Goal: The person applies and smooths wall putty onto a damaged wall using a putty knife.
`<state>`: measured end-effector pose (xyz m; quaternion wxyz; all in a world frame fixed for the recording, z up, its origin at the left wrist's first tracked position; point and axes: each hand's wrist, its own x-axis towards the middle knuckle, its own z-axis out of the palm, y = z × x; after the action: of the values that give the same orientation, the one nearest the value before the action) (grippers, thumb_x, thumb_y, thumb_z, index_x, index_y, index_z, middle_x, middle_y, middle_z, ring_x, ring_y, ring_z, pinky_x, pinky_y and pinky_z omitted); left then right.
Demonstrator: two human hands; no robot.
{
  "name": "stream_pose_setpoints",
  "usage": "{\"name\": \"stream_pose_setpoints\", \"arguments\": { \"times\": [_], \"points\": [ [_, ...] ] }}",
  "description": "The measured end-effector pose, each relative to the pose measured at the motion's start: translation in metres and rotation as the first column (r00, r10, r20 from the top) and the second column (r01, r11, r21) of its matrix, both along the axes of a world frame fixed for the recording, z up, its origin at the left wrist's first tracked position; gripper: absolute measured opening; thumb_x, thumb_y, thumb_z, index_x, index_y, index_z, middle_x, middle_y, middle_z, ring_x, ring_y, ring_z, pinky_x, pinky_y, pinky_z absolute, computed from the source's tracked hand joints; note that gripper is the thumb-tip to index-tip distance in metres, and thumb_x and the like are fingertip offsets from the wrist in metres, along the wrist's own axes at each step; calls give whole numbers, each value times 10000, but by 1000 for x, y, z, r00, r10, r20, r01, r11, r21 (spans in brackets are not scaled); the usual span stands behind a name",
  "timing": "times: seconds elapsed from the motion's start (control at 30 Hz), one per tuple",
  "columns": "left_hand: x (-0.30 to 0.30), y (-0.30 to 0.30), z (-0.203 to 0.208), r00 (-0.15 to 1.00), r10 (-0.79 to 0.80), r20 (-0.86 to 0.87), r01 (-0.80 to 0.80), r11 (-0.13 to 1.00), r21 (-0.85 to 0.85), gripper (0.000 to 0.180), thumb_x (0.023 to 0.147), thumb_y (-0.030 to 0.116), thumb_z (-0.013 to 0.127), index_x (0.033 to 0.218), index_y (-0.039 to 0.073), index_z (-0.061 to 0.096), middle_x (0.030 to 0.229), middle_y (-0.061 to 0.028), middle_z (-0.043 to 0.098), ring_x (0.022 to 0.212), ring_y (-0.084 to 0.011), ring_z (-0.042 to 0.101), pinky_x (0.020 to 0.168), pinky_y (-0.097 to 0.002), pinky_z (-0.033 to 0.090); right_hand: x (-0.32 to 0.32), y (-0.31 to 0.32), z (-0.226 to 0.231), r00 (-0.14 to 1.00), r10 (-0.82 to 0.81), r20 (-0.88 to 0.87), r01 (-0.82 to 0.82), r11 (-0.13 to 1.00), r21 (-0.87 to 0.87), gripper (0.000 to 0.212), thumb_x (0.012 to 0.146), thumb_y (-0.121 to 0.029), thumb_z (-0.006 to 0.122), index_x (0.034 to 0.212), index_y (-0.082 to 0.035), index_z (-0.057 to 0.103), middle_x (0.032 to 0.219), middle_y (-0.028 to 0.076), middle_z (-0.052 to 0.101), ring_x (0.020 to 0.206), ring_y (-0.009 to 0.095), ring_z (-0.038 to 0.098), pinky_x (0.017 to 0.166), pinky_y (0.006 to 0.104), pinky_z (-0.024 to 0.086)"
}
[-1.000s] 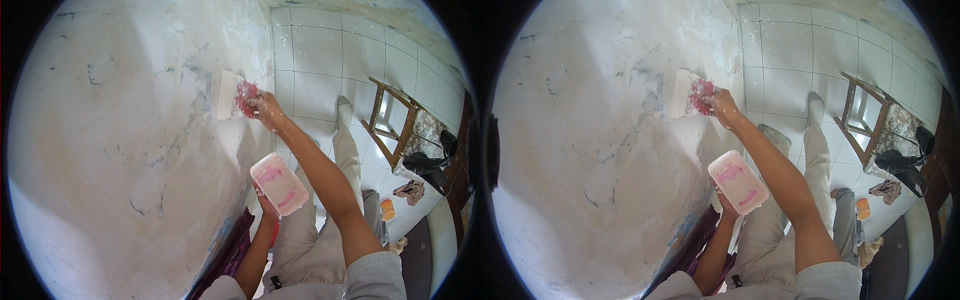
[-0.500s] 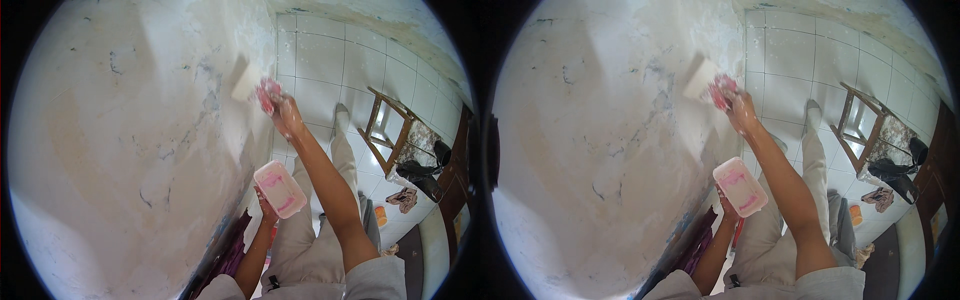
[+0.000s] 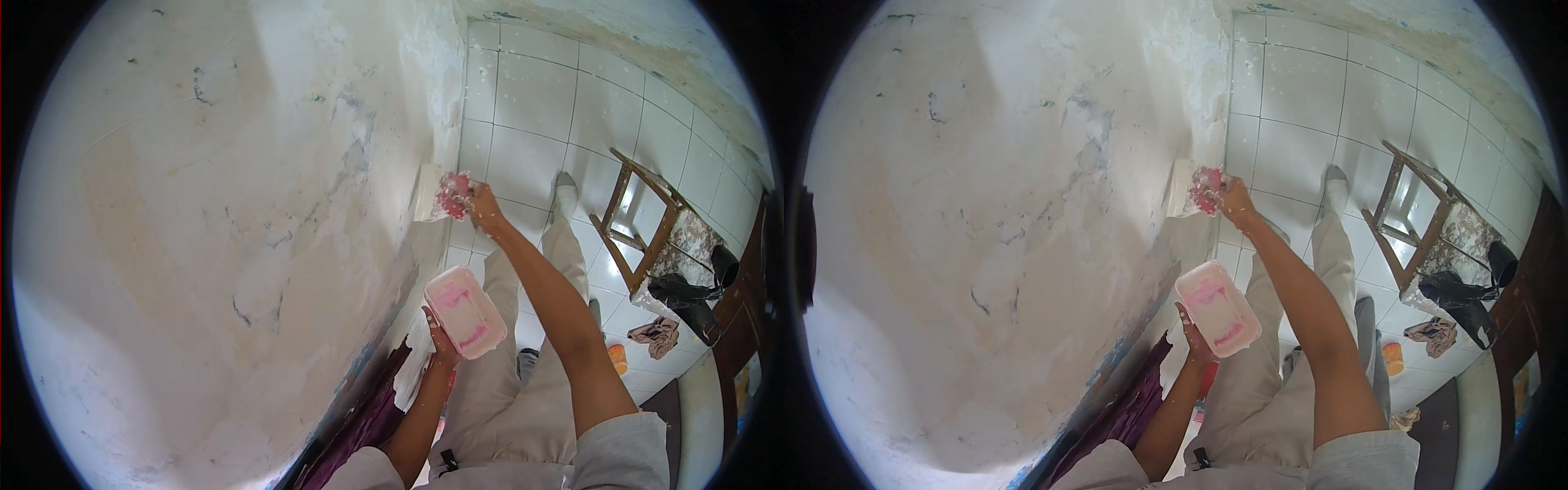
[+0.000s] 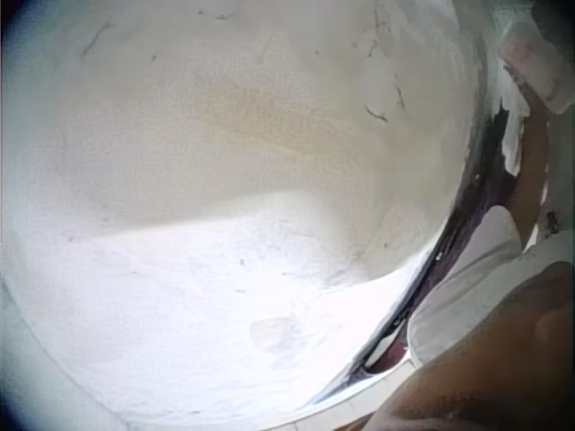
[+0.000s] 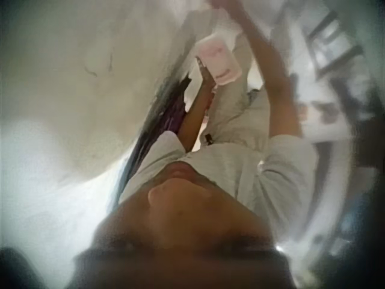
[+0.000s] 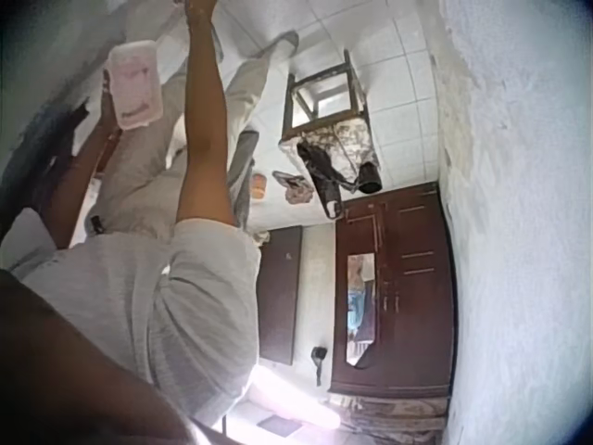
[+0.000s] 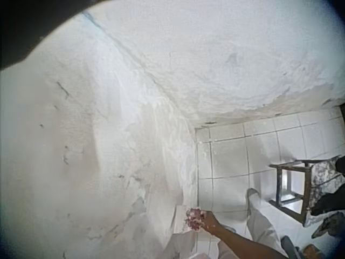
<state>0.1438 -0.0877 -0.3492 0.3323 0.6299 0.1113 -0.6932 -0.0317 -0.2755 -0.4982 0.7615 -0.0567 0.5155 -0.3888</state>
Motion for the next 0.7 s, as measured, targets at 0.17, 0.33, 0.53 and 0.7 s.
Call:
{"name": "stream_pose_setpoints", "arguments": {
  "times": [0.17, 0.33, 0.53, 0.7],
  "points": [
    [-10, -1, -2, 1000, 20, -9, -21, 997, -74, 782, 933, 738, 345, 1452, 155, 399, 1380, -89, 507, 1254, -313, 507, 1038, -537, 445, -39, -40, 39, 984, -149, 99, 174, 926, -336, 291, 900, -78, 703, 1168, 28, 663, 1086, 50, 699, 969, 118, 636, 885, 261, 499],
    [-26, -11, 10, 999, 24, 32, -23, 998, -60, 770, 945, 721, 346, 1446, 140, 406, 1382, -87, 507, 1246, -314, 509, 1049, -516, 438, -20, -76, 44, 998, -61, 24, 66, 909, -411, 281, 873, 4, 667, 1150, 49, 656, 1099, 80, 707, 933, 125, 644, 846, 267, 516],
    [-30, -15, 12, 997, 70, 26, -69, 995, -67, 757, 956, 705, 349, 1438, 125, 411, 1384, -105, 503, 1244, -312, 502, 1060, -502, 427, -28, -90, -15, 952, -218, -216, 183, 968, -170, 336, 858, -35, 687, 1182, 41, 649, 1019, 85, 726, 844, 115, 667, 729, 248, 543],
    [-30, -17, 11, 998, 47, 45, -43, 994, -97, 743, 968, 690, 336, 1441, 121, 403, 1371, -111, 508, 1247, -309, 500, 1066, -501, 420, -47, -76, -9, 986, -163, -42, 153, 972, -179, 378, 897, -96, 685, 1258, -4, 618, 1072, 68, 706, 919, 123, 656, 834, 267, 538]
  ]
}}
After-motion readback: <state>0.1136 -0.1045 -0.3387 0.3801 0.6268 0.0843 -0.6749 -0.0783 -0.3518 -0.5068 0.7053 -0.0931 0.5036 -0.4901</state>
